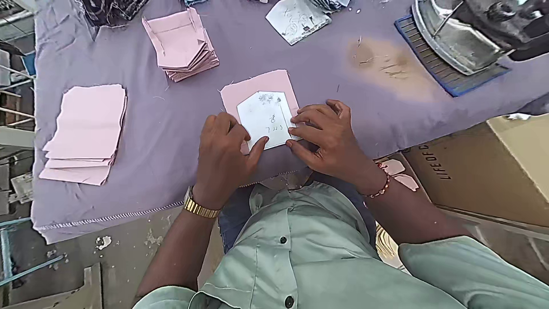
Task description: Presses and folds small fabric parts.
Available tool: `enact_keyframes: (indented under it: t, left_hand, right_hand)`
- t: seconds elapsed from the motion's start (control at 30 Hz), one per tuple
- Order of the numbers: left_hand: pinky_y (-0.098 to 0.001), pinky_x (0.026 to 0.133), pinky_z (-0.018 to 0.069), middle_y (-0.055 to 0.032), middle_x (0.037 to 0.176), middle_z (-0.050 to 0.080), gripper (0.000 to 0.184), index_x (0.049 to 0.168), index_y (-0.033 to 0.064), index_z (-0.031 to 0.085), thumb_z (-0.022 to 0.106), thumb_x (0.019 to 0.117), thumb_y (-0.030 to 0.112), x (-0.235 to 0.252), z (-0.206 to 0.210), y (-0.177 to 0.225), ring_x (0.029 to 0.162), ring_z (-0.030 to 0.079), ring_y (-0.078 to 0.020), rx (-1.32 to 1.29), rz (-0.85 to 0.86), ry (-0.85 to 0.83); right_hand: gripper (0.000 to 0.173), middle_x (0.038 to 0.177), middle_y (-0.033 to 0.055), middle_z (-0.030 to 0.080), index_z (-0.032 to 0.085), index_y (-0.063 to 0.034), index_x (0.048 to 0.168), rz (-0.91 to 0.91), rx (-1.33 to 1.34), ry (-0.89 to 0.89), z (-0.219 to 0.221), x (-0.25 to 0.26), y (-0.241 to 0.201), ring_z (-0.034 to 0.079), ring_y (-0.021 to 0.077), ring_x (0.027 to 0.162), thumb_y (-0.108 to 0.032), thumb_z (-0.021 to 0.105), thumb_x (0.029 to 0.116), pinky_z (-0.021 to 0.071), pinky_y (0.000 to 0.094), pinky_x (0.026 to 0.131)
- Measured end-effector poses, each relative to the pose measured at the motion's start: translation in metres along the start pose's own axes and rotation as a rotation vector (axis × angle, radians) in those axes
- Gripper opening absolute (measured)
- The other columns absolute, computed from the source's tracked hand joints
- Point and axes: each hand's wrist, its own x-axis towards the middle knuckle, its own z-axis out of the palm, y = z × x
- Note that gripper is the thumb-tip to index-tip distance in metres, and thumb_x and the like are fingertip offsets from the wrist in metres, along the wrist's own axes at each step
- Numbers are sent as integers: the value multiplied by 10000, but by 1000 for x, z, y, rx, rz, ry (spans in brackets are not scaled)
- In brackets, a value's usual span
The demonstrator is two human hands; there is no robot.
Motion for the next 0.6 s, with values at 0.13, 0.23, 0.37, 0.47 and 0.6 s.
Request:
enact_keyframes:
  t: [0.13, 0.23, 0.37, 0.47, 0.6]
  left_hand:
    - [-473, 1093, 458, -109, 1451, 572, 403, 1304, 130, 705, 570, 944, 249, 24, 3, 3, 1358, 516, -292, -58, 199, -234]
    - [-472, 987, 491, -96, 1451, 566, 491, 1334, 142, 695, 516, 961, 406, 36, 7, 4, 1270, 542, -299, 48, 246, -297]
    - [-464, 848, 517, -89, 1385, 576, 621, 1349, 201, 698, 463, 984, 644, 46, 4, 9, 1167, 556, -301, 146, 240, -357]
    - [-465, 809, 518, -89, 1362, 576, 624, 1319, 206, 716, 460, 974, 659, 51, 2, 11, 1156, 552, -307, 191, 252, -391]
    - [-468, 822, 517, -72, 1369, 564, 633, 1288, 214, 735, 469, 955, 683, 57, 2, 11, 1198, 526, -305, 199, 248, -426]
  right_hand:
    - [297, 1220, 27, 698, 799, -190, 1069, 12, -7, -55, -5, 1, -2, 579, 249, 1279, -409, 611, 998, 301, 672, 1125]
    - [270, 1246, 8, 695, 809, -210, 1093, 42, 89, -73, -11, 1, 2, 571, 214, 1295, -359, 597, 1014, 296, 652, 1150]
    - [175, 1083, 53, 767, 796, -84, 1022, 153, 167, 164, -23, 9, 14, 716, 184, 1048, -156, 638, 999, 568, 460, 958]
    - [260, 1035, 68, 728, 793, -120, 1086, 322, -33, 75, -22, 22, 18, 662, 248, 961, -310, 635, 1007, 500, 486, 818]
    - [358, 864, 79, 654, 750, -116, 860, 388, -157, -40, -2, 44, 17, 636, 277, 872, -422, 614, 988, 459, 520, 772]
